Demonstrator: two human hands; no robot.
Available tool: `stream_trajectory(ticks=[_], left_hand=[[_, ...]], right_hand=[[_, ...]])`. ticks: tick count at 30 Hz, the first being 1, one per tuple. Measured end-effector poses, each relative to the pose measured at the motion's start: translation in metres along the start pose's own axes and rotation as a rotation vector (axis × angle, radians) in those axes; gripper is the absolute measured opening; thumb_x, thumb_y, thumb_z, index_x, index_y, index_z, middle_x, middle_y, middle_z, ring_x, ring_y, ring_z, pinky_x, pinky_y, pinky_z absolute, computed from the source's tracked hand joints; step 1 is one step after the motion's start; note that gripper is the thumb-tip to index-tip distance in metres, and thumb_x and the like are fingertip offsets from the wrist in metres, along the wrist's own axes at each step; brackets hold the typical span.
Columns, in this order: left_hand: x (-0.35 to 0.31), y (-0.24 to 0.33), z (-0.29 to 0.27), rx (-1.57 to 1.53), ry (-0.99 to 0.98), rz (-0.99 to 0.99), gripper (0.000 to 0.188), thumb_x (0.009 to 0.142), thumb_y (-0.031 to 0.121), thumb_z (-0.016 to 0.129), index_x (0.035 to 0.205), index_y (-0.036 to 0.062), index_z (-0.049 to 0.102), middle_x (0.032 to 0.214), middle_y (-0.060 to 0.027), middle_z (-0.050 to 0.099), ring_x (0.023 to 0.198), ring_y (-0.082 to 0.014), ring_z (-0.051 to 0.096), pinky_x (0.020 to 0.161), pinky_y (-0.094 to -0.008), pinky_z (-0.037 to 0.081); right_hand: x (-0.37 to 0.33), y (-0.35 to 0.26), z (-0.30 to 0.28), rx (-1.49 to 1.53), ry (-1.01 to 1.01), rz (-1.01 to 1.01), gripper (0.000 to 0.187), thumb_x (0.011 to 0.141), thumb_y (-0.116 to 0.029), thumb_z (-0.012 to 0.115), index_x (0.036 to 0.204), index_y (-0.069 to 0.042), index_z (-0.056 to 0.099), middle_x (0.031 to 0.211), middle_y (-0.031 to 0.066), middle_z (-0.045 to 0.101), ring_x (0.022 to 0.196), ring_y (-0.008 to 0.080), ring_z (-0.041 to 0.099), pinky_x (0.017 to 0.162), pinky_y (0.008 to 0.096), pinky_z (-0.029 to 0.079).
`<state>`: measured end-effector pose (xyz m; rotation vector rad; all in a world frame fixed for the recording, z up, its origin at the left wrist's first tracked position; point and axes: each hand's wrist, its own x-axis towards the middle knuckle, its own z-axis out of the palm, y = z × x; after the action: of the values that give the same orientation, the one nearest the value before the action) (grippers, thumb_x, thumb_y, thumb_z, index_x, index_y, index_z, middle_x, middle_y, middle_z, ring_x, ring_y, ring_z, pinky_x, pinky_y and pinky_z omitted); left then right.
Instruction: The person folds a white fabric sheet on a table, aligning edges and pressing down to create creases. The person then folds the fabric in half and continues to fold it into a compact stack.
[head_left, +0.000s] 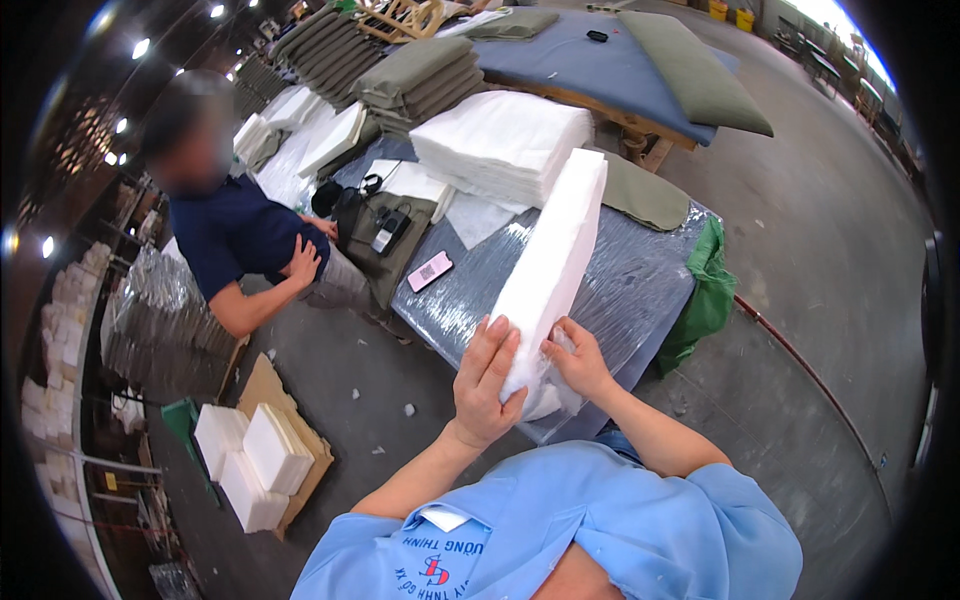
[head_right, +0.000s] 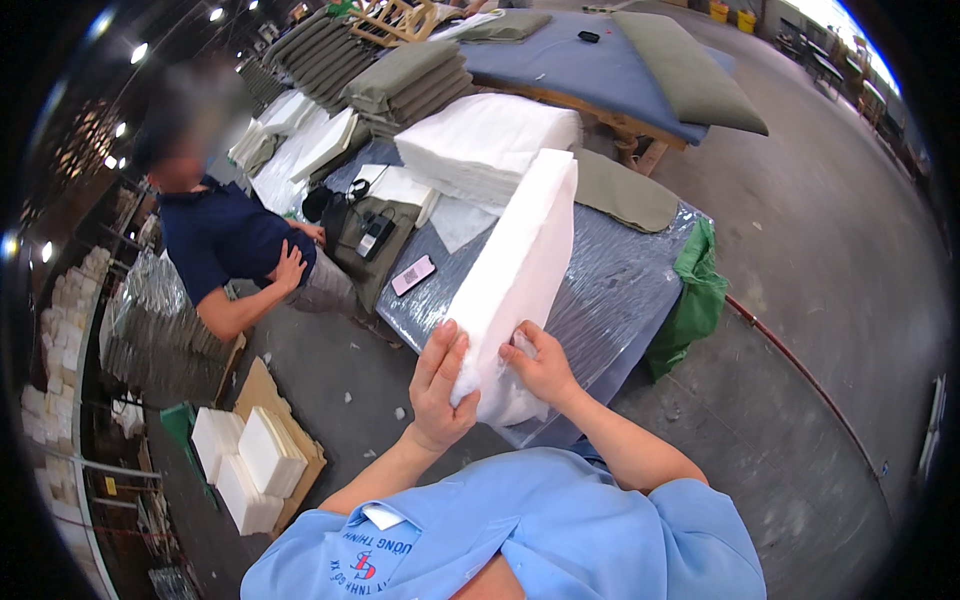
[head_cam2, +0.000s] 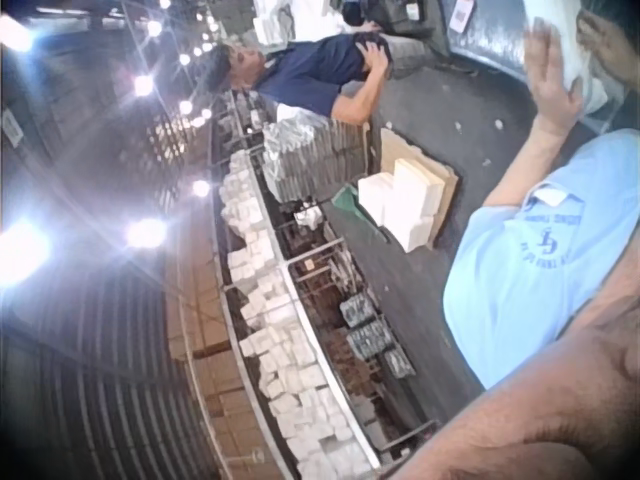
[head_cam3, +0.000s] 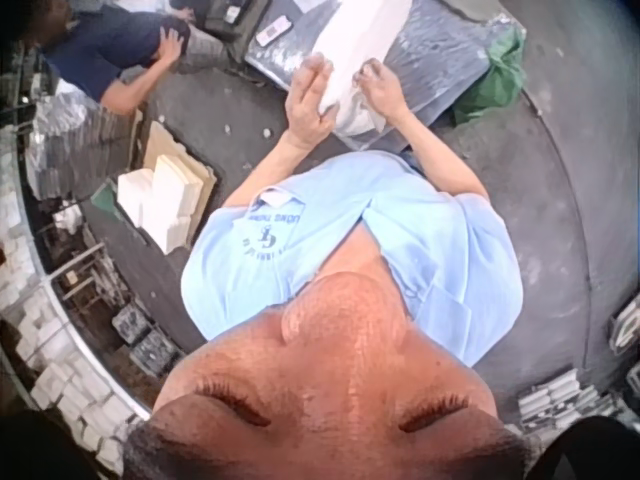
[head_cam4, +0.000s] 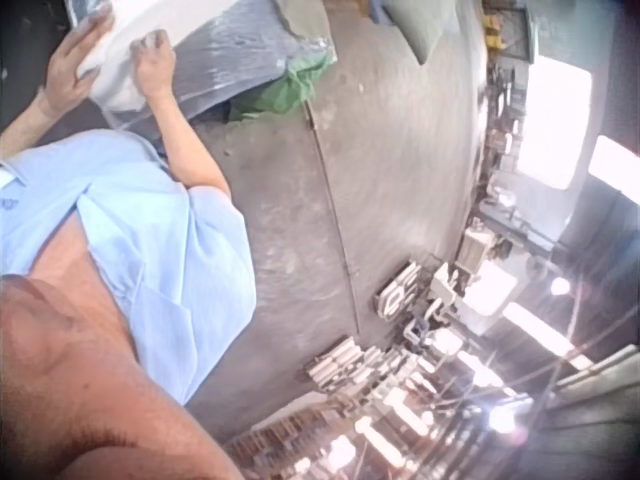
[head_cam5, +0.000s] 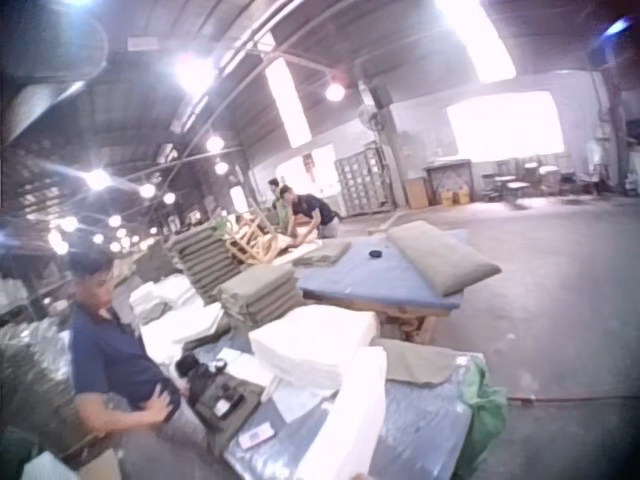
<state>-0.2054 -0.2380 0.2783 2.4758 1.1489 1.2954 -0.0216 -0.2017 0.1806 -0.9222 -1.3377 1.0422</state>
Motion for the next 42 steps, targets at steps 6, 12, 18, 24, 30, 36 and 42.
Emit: stream_trajectory(ticks=[6,12,18,24,30,36,42], left_hand=[[-0.034,0.008,-0.011,0.004,0.009,0.017,0.065,0.071,0.004,0.071,0.135,0.0083,0.070,0.149,-0.0157,0.058,0.137,-0.0453,0.054,0.119,-0.0578,0.042],[-0.042,0.010,-0.014,0.028,-0.006,0.057,0.064,0.065,0.002,0.070,0.128,0.0081,0.074,0.150,-0.0139,0.057,0.135,-0.0468,0.054,0.118,-0.0579,0.043],[-0.048,0.013,-0.021,0.077,0.034,0.031,0.061,0.070,-0.001,0.069,0.129,0.0121,0.074,0.149,-0.0089,0.059,0.133,-0.0397,0.057,0.118,-0.0552,0.044],[-0.050,0.011,-0.020,0.083,0.025,0.062,0.065,0.066,-0.003,0.069,0.129,0.0119,0.075,0.151,-0.0106,0.058,0.135,-0.0388,0.056,0.118,-0.0546,0.044],[-0.046,0.015,-0.025,-0.013,-0.097,0.073,0.066,0.073,0.005,0.072,0.139,0.0102,0.068,0.158,-0.0176,0.049,0.142,-0.0421,0.050,0.123,-0.0539,0.036],[-0.034,0.005,-0.050,-0.955,0.015,-0.393,0.067,0.108,0.043,0.053,0.161,0.0040,0.040,0.172,-0.0138,0.028,0.151,-0.0318,0.039,0.123,-0.0461,0.032],[-0.013,-0.013,-0.035,-0.628,-0.236,-0.448,0.054,0.108,0.023,0.052,0.159,0.0051,0.044,0.166,-0.0183,0.037,0.147,-0.0337,0.045,0.122,-0.0405,0.033]], right_hand=[[0.007,0.012,-0.020,0.809,0.357,0.593,0.020,0.097,-0.014,0.071,0.112,-0.014,0.058,0.083,0.0025,0.062,0.064,0.0136,0.061,0.059,0.0355,0.053],[-0.017,0.035,0.038,0.564,0.475,0.453,0.033,0.109,-0.031,0.060,0.129,-0.006,0.051,0.121,0.0079,0.060,0.112,0.0154,0.057,0.096,0.0321,0.049],[-0.029,0.017,0.030,0.340,0.355,0.430,0.023,0.108,-0.025,0.062,0.118,-0.004,0.060,0.106,0.0043,0.066,0.097,0.0116,0.061,0.087,0.0284,0.050],[-0.026,-0.063,0.025,0.385,0.118,0.287,0.015,0.105,-0.018,0.067,0.106,-0.003,0.068,0.098,0.0032,0.071,0.087,0.0101,0.064,0.078,0.0277,0.052],[-0.013,-0.093,0.039,0.157,0.128,0.217,0.026,0.101,-0.025,0.074,0.108,0.000,0.070,0.103,0.0064,0.075,0.092,0.0109,0.067,0.080,0.0272,0.052],[-0.027,-0.075,0.035,0.202,0.169,0.192,0.021,0.104,-0.023,0.070,0.100,-0.002,0.067,0.094,0.0016,0.071,0.088,0.0078,0.062,0.078,0.0267,0.050],[-0.019,-0.073,0.051,0.209,0.151,0.161,0.022,0.106,-0.025,0.067,0.100,-0.004,0.066,0.092,-0.0006,0.067,0.086,0.0063,0.058,0.076,0.0250,0.046]])
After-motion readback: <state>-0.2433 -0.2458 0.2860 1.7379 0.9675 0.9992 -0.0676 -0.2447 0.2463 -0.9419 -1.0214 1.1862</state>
